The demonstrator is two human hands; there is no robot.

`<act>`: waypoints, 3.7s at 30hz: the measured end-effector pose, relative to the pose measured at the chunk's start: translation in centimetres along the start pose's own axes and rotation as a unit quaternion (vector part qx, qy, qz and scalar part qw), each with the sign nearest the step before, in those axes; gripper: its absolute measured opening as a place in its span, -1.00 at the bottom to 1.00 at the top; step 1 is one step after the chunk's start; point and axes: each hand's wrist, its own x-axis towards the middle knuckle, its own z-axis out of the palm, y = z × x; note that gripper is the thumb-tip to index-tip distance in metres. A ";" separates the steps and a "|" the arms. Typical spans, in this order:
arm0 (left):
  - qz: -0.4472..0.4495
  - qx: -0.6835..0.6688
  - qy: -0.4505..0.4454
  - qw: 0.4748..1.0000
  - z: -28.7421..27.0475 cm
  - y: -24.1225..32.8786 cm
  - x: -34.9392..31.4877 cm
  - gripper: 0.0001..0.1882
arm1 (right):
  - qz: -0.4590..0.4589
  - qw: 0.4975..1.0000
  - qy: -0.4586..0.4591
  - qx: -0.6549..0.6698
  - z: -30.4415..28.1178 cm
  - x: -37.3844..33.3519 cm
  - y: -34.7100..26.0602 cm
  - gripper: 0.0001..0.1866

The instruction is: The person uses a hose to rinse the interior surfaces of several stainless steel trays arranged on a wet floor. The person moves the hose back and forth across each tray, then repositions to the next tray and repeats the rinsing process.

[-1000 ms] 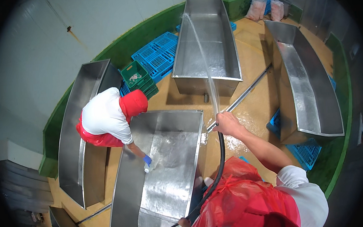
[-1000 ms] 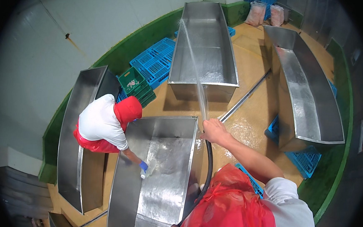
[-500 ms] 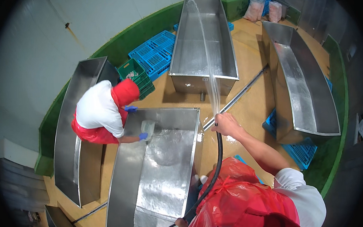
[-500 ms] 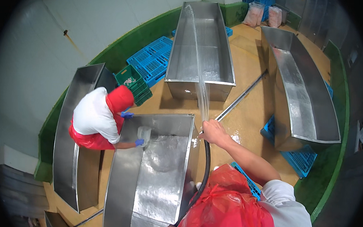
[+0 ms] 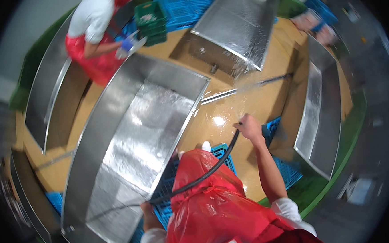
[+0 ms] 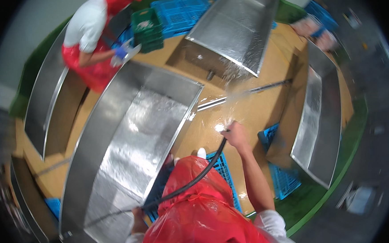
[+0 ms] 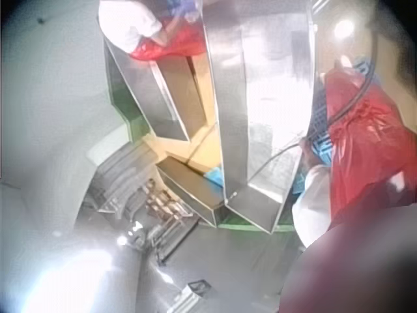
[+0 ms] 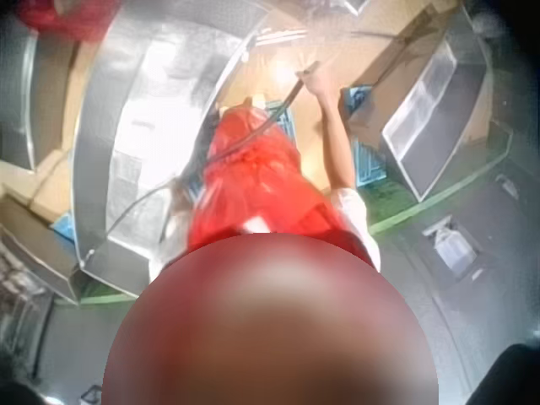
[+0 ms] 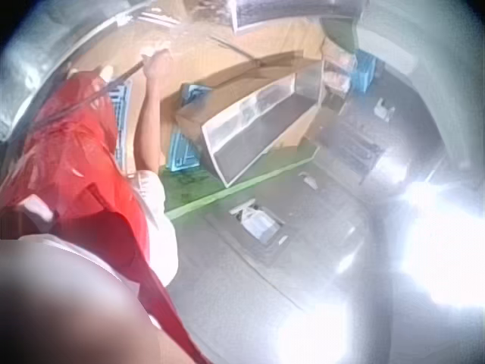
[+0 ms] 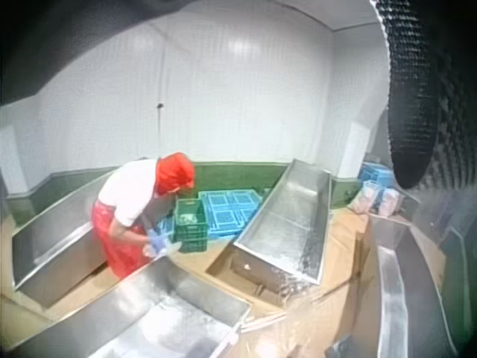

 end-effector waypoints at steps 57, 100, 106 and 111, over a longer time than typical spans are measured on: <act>-0.039 -0.565 0.174 0.805 21.3 10.6 -17.4 -0.92 | 0.238 0.891 -0.187 0.339 14.1 12.6 33.7 -0.62; -0.048 -0.569 0.268 0.776 35.6 22.3 1.8 -0.89 | 0.137 0.969 -0.142 0.149 22.3 37.0 26.6 -0.54; -0.013 -0.595 0.280 0.753 34.0 22.5 4.5 -0.84 | 0.087 0.983 -0.101 0.128 16.5 41.6 17.7 -0.48; 0.023 -0.581 0.242 0.776 35.1 21.4 5.5 -0.75 | 0.091 0.965 0.026 0.243 15.4 44.9 15.7 -0.42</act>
